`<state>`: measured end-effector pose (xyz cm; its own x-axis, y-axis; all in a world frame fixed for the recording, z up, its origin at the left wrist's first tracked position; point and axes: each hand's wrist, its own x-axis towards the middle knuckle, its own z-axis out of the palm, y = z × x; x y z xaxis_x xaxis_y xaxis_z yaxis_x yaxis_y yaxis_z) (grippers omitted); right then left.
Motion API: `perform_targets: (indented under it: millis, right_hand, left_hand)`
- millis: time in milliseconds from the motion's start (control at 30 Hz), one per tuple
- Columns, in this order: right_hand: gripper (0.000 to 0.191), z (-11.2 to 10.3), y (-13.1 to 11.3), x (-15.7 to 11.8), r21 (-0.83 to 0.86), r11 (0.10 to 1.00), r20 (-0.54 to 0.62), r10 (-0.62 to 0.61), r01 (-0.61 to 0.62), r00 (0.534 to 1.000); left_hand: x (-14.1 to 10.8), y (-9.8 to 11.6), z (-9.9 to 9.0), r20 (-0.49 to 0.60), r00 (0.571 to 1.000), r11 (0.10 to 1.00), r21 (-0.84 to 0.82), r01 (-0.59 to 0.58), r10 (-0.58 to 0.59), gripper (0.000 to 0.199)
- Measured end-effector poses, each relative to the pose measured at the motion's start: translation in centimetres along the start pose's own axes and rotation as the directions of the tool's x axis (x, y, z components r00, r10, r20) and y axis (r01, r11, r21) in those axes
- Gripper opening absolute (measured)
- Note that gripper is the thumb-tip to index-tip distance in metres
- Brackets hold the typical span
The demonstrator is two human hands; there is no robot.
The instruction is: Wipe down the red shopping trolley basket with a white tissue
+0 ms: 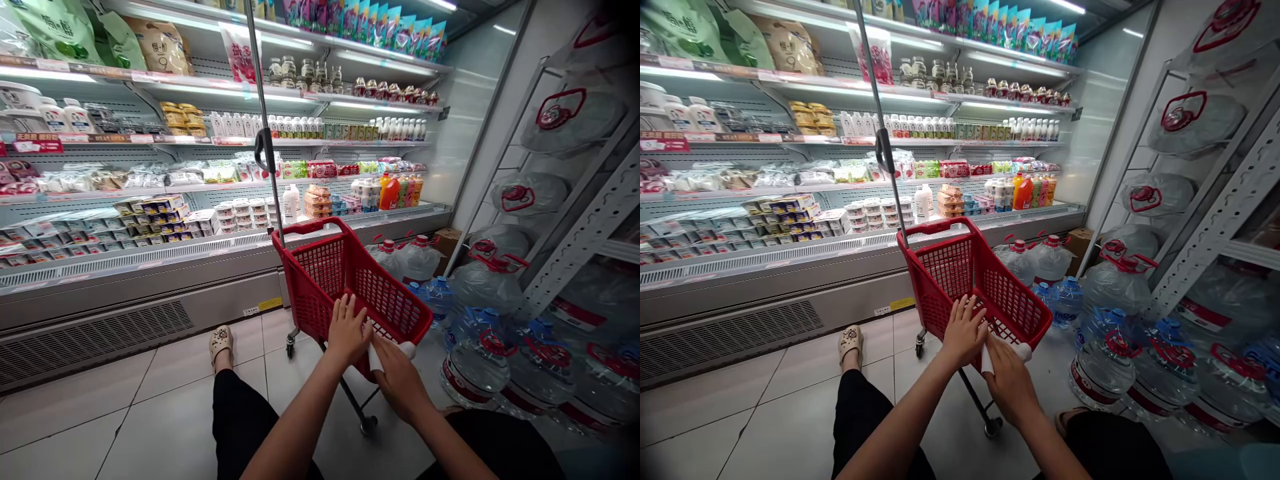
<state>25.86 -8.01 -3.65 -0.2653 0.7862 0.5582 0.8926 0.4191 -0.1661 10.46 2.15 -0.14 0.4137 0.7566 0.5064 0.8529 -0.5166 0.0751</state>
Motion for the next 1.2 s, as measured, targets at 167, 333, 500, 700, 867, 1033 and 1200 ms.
perform_targets:
  millis: [167, 333, 500, 700, 867, 1033, 1200]
  right_hand:
    - [0.081, -1.3, -1.2, -1.4, 0.04, 0.985, 0.123, -0.172, 0.169, 0.977]
    - [0.067, -1.9, 3.8, -1.9, -0.039, 0.988, 0.143, -0.144, 0.151, 0.979]
    - [0.061, -1.0, 7.9, -2.1, -0.152, 0.984, 0.047, -0.091, 0.097, 0.995]
    - [0.085, 1.1, 1.9, -3.2, -0.17, 0.976, 0.018, -0.138, 0.139, 0.99]
    - [0.093, -0.4, 0.7, -3.5, -0.07, 0.963, 0.071, -0.257, 0.262, 0.964]
    - [0.074, -4.6, 4.5, -3.4, 0.061, 0.912, 0.172, -0.409, 0.405, 0.896]
    - [0.065, -4.7, 7.3, -0.4, 0.081, 0.889, 0.185, -0.458, 0.451, 0.869]
  left_hand:
    - [-0.8, -3.3, -1.3, 0.041, 0.997, 0.998, 0.03, 0.062, -0.063, 0.05]
    - [-1.5, -5.5, -2.5, 0.044, 0.991, 0.99, 0.066, 0.126, -0.129, 0.063]
    - [-1.8, -4.6, -3.0, 0.117, 0.975, 0.978, 0.117, 0.173, -0.187, 0.067]
    - [-3.0, 0.7, -1.5, 0.123, 0.989, 0.995, 0.066, 0.079, -0.087, 0.073]
    - [-5.3, 1.4, -2.3, 0.103, 0.995, 1.0, -0.027, -0.011, 0.014, 0.075]
    - [-6.2, -2.5, -5.4, 0.129, 0.968, 0.975, -0.075, -0.208, 0.216, 0.075]
    - [-5.8, -5.7, -6.9, 0.195, 0.911, 0.931, -0.089, -0.353, 0.364, 0.07]
